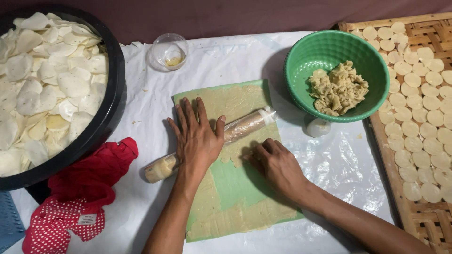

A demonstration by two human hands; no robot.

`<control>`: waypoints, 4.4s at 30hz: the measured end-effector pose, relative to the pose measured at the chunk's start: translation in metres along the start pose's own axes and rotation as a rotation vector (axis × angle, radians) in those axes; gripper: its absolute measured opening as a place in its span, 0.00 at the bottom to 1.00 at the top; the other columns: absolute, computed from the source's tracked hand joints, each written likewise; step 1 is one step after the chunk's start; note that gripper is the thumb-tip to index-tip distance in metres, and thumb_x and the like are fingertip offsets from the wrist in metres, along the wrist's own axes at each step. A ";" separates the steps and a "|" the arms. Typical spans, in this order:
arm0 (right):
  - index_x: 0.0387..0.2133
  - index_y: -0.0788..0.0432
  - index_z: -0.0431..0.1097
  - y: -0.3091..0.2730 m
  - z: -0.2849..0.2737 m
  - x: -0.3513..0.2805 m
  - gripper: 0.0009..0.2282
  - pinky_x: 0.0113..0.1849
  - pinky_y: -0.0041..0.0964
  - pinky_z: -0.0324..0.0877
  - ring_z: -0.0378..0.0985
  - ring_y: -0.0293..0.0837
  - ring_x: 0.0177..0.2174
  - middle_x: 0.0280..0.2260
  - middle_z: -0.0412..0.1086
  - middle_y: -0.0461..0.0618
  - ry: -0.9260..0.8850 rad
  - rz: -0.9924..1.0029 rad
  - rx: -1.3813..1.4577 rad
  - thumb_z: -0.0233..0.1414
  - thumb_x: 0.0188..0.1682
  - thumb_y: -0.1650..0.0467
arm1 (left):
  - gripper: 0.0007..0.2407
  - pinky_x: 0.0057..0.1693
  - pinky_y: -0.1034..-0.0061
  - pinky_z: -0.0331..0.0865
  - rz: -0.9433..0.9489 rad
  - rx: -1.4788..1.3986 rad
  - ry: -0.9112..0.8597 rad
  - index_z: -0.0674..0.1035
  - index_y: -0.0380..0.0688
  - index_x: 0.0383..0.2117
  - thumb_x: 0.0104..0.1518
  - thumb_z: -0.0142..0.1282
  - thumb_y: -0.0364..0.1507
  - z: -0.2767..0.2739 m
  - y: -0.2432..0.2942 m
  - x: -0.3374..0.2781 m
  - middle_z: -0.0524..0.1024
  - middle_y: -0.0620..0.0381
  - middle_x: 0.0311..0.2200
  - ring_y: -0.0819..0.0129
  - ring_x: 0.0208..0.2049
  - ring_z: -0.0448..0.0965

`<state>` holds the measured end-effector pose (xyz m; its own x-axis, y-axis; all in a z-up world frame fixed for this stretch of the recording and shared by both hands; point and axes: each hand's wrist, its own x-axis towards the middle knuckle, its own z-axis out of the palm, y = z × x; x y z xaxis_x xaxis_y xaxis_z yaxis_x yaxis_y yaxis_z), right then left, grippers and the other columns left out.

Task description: Roll out pieces of dough onto a stencil to create uniform round shapes for snacks.

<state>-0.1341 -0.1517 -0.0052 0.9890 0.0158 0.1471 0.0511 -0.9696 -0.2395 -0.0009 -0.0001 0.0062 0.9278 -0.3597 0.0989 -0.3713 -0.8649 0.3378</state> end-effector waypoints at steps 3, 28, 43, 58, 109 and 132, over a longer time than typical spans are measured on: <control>0.36 0.54 0.74 -0.002 -0.009 -0.001 0.08 0.28 0.40 0.74 0.78 0.49 0.30 0.31 0.69 0.50 0.010 0.028 -0.015 0.52 0.53 0.64 | 0.32 0.67 0.30 0.41 0.000 -0.005 0.015 0.60 0.35 0.68 0.65 0.38 0.50 0.003 -0.001 -0.001 0.55 0.27 0.67 0.31 0.69 0.51; 0.51 0.73 0.60 -0.005 -0.007 -0.055 0.18 0.42 0.45 0.71 0.71 0.55 0.39 0.61 0.59 0.72 -0.116 -0.176 0.002 0.45 0.48 0.73 | 0.27 0.65 0.26 0.42 0.261 0.048 0.133 0.67 0.36 0.64 0.63 0.44 0.42 0.012 0.017 -0.070 0.61 0.36 0.66 0.26 0.67 0.54; 0.38 0.62 0.72 0.035 -0.058 0.039 0.05 0.14 0.33 0.70 0.75 0.40 0.12 0.21 0.77 0.50 0.001 -0.033 0.370 0.52 0.53 0.71 | 0.25 0.65 0.24 0.38 0.375 0.080 0.115 0.69 0.41 0.62 0.60 0.52 0.40 0.025 0.013 -0.096 0.58 0.38 0.68 0.33 0.69 0.52; 0.65 0.64 0.57 0.034 -0.016 0.031 0.27 0.63 0.53 0.54 0.51 0.63 0.67 0.64 0.57 0.66 -0.009 -0.098 0.064 0.35 0.61 0.57 | 0.26 0.66 0.28 0.40 0.240 0.201 0.097 0.64 0.28 0.63 0.69 0.36 0.40 0.007 0.021 -0.089 0.53 0.28 0.69 0.37 0.72 0.47; 0.46 0.51 0.79 0.314 -0.018 0.043 0.12 0.34 0.50 0.80 0.77 0.53 0.38 0.38 0.72 0.50 0.238 0.331 -0.495 0.56 0.49 0.70 | 0.29 0.67 0.33 0.44 -0.013 0.029 0.323 0.64 0.27 0.65 0.67 0.45 0.43 0.016 0.005 -0.010 0.50 0.25 0.68 0.27 0.70 0.44; 0.24 0.54 0.76 0.257 -0.030 0.079 0.07 0.38 0.37 0.77 0.72 0.52 0.45 0.38 0.67 0.52 -0.054 -0.130 -0.740 0.56 0.44 0.65 | 0.28 0.65 0.35 0.53 0.036 0.046 0.412 0.70 0.27 0.60 0.60 0.54 0.41 0.020 0.005 -0.012 0.64 0.25 0.61 0.29 0.66 0.60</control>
<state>-0.0472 -0.4070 -0.0262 0.9877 0.1351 0.0785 0.0803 -0.8700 0.4865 -0.0151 -0.0070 -0.0116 0.8475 -0.2274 0.4795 -0.3960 -0.8725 0.2861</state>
